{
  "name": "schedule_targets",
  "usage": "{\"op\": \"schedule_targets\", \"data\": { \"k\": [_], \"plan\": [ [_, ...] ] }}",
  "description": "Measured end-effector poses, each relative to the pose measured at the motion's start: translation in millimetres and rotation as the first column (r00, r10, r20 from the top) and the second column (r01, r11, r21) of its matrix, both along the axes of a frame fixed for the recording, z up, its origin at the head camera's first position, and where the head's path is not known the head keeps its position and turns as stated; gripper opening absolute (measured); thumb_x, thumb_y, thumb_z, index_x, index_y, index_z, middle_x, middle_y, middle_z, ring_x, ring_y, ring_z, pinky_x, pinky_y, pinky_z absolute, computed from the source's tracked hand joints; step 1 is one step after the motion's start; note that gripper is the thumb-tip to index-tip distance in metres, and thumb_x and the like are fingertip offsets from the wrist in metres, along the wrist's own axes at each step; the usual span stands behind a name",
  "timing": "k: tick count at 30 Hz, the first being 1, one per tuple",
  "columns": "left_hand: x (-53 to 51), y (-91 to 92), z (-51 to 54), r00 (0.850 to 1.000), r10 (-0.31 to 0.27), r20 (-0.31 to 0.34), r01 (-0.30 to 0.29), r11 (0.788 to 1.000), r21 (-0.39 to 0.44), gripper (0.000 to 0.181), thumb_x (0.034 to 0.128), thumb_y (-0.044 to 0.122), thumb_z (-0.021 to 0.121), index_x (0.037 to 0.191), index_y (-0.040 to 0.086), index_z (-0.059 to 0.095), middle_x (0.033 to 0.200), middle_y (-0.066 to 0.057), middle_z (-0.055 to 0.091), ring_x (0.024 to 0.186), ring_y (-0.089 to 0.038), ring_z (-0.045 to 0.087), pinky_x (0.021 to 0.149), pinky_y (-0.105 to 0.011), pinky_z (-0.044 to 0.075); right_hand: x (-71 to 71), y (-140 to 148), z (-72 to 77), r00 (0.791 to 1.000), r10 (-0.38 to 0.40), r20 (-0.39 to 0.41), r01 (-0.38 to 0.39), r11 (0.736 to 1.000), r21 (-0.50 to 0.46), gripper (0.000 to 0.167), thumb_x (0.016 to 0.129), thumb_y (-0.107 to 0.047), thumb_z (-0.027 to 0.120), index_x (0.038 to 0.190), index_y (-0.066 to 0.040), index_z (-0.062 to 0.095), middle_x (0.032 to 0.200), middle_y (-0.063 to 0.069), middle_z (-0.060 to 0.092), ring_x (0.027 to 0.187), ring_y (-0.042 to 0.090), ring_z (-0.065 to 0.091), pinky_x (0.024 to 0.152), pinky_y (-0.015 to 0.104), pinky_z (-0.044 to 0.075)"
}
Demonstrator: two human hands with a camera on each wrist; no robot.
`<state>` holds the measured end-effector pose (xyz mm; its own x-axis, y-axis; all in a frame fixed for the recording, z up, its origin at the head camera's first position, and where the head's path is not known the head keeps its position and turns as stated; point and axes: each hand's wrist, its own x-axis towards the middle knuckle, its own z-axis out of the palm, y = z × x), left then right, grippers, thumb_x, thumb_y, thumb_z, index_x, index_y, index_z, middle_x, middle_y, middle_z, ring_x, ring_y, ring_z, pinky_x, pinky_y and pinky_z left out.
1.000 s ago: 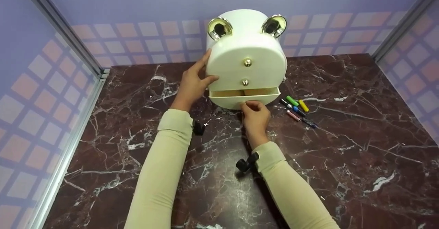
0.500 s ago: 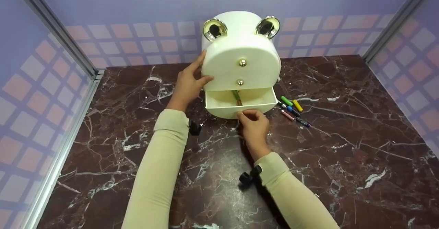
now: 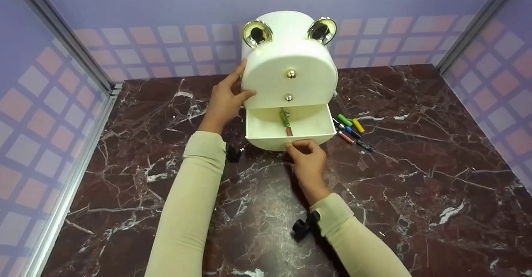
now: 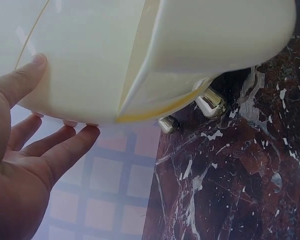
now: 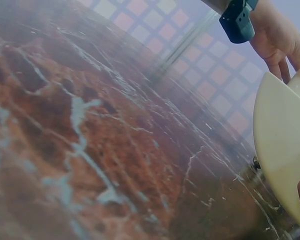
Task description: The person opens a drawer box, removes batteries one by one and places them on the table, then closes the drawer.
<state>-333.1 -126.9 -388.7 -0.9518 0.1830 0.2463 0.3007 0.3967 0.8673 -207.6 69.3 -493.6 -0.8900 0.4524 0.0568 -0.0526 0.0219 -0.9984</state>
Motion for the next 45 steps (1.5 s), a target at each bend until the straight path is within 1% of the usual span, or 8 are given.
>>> {"op": "schedule_targets", "data": {
  "k": [7,12,22,27,31,34,40,45],
  "plan": [
    [0.3,-0.2,0.0,1.000,0.005,0.015,-0.005,1.000,-0.023,0.079,0.0815,0.026,0.076,0.140,0.056,0.032,0.150,-0.001,0.044,0.130,-0.016,0.054,0.105,-0.028,0.048,7.7,0,-1.3,1.000,-0.004,0.026,0.003,1.000,0.014,0.017,0.075,-0.011,0.082,0.081,-0.002,0.069,0.078,0.006,0.067,0.073,0.020,0.061,0.059,0.022,0.052],
    [0.7,-1.0,-0.4,1.000,0.008,0.031,-0.007,1.000,-0.020,0.077,0.0817,0.028,0.075,0.139,0.058,0.032,0.147,-0.002,0.048,0.130,-0.014,0.053,0.104,-0.028,0.049,13.5,1,-1.2,0.999,-0.020,0.045,0.017,0.998,0.054,0.020,0.074,-0.015,0.084,0.081,-0.004,0.069,0.076,0.005,0.066,0.072,0.019,0.060,0.058,0.020,0.050],
    [0.4,-2.1,0.4,0.999,0.017,0.034,-0.016,1.000,-0.012,0.077,0.0822,0.028,0.075,0.143,0.051,0.034,0.144,-0.005,0.052,0.128,-0.015,0.055,0.100,-0.026,0.051,19.3,7,-0.9,1.000,0.003,0.026,-0.005,0.997,0.081,0.020,0.074,-0.016,0.084,0.076,-0.005,0.067,0.073,0.004,0.066,0.068,0.017,0.061,0.056,0.022,0.052],
    [0.2,-2.4,-0.4,0.999,0.011,0.035,-0.011,1.000,-0.004,0.077,0.0815,0.028,0.075,0.143,0.051,0.035,0.145,-0.004,0.051,0.129,-0.015,0.054,0.102,-0.027,0.050,20.3,13,0.5,0.999,0.024,0.026,-0.028,0.986,0.167,0.019,0.075,-0.018,0.083,0.072,-0.007,0.067,0.069,0.001,0.065,0.065,0.015,0.061,0.057,0.022,0.051],
    [0.7,-2.6,-1.1,0.999,0.006,0.035,-0.006,1.000,0.009,0.077,0.0810,0.028,0.075,0.142,0.052,0.035,0.146,-0.004,0.050,0.129,-0.016,0.054,0.102,-0.026,0.050,23.1,20,4.0,0.999,0.016,0.031,-0.023,0.968,0.251,0.020,0.074,-0.024,0.083,0.070,-0.011,0.069,0.068,0.000,0.066,0.064,0.014,0.060,0.057,0.022,0.050],
    [0.5,-2.9,-1.4,0.999,0.011,0.045,-0.011,1.000,-0.006,0.076,0.0813,0.030,0.075,0.140,0.055,0.034,0.149,-0.002,0.047,0.130,-0.015,0.053,0.102,-0.025,0.049,25.6,24,6.4,1.000,0.005,0.016,-0.011,0.938,0.346,0.021,0.074,-0.027,0.084,0.068,-0.014,0.069,0.069,-0.002,0.066,0.066,0.011,0.059,0.059,0.020,0.047],
    [1.0,-3.1,-1.3,0.998,0.011,0.056,-0.011,1.000,-0.009,0.076,0.0824,0.030,0.074,0.141,0.055,0.033,0.149,-0.002,0.047,0.130,-0.015,0.054,0.101,-0.026,0.051,30.5,28,14.2,0.990,0.052,-0.133,0.024,0.859,0.512,0.018,0.075,-0.021,0.082,0.067,-0.012,0.068,0.071,-0.001,0.066,0.066,0.011,0.057,0.061,0.019,0.045],
    [1.0,-3.2,-2.1,0.999,0.001,0.038,-0.001,1.000,0.014,0.075,0.0830,0.029,0.075,0.143,0.049,0.036,0.145,-0.003,0.052,0.126,-0.017,0.057,0.098,-0.029,0.053,32.2,30,28.7,0.966,0.124,-0.226,0.017,0.843,0.537,0.012,0.077,-0.018,0.080,0.072,-0.011,0.071,0.071,-0.001,0.069,0.065,0.009,0.059,0.061,0.018,0.049]
  ]
}}
